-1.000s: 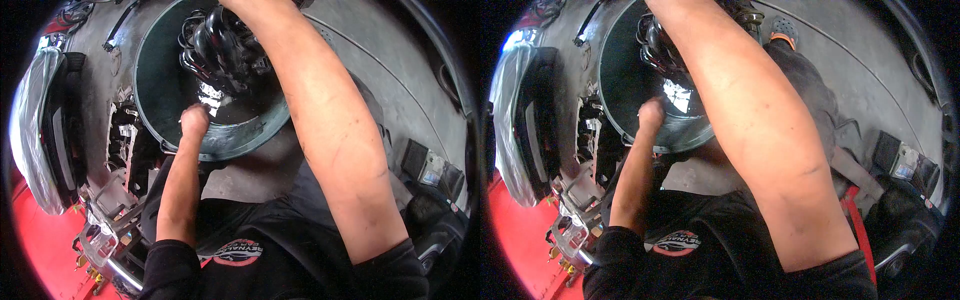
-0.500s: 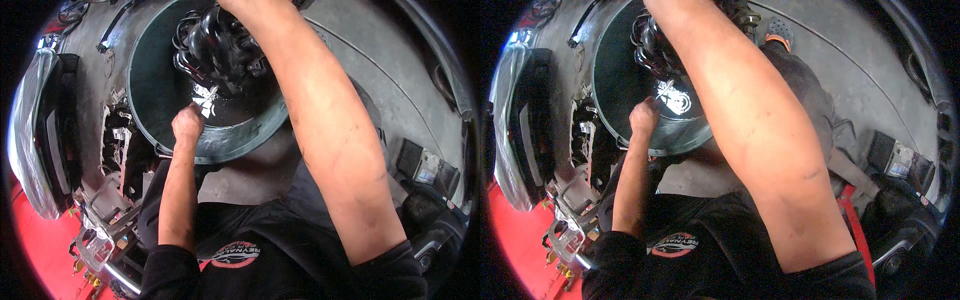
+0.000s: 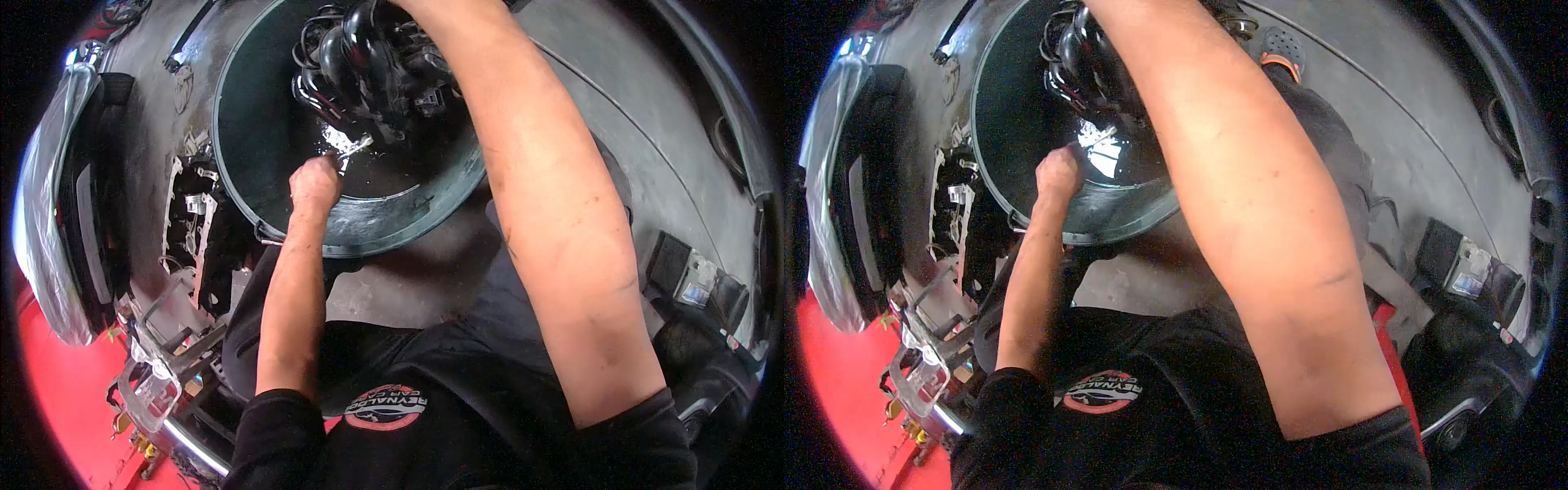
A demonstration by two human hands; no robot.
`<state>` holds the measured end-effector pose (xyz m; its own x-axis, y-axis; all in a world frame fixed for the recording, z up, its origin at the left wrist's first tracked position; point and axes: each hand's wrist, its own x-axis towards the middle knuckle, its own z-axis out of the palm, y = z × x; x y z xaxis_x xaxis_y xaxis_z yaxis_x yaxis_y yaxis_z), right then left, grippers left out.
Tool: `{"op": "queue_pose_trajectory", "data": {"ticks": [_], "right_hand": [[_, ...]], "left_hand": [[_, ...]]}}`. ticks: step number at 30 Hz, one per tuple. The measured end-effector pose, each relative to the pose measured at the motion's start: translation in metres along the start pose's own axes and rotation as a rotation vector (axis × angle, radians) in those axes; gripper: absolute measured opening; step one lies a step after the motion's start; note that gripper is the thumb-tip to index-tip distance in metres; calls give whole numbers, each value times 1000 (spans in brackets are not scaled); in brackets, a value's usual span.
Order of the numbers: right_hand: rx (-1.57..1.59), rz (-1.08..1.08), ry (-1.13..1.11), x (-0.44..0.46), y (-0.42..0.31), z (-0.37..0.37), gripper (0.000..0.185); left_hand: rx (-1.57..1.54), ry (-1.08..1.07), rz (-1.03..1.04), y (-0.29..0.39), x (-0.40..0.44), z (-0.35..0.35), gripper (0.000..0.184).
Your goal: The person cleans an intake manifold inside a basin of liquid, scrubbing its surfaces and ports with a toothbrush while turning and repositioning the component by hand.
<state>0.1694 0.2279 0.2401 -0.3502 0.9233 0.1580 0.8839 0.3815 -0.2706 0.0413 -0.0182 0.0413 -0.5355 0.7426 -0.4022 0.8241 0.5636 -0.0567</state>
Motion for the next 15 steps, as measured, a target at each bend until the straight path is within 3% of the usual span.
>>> {"op": "queue_pose_trajectory", "data": {"ticks": [8, 15], "right_hand": [[-36, 33, 61, -5, -6, 1, 47], [43, -25, -24, -1, 1, -5, 41]], "left_hand": [[128, -50, -57, 28, 3, -33, 23], [145, -166, -16, 45, -4, -44, 27]]}}
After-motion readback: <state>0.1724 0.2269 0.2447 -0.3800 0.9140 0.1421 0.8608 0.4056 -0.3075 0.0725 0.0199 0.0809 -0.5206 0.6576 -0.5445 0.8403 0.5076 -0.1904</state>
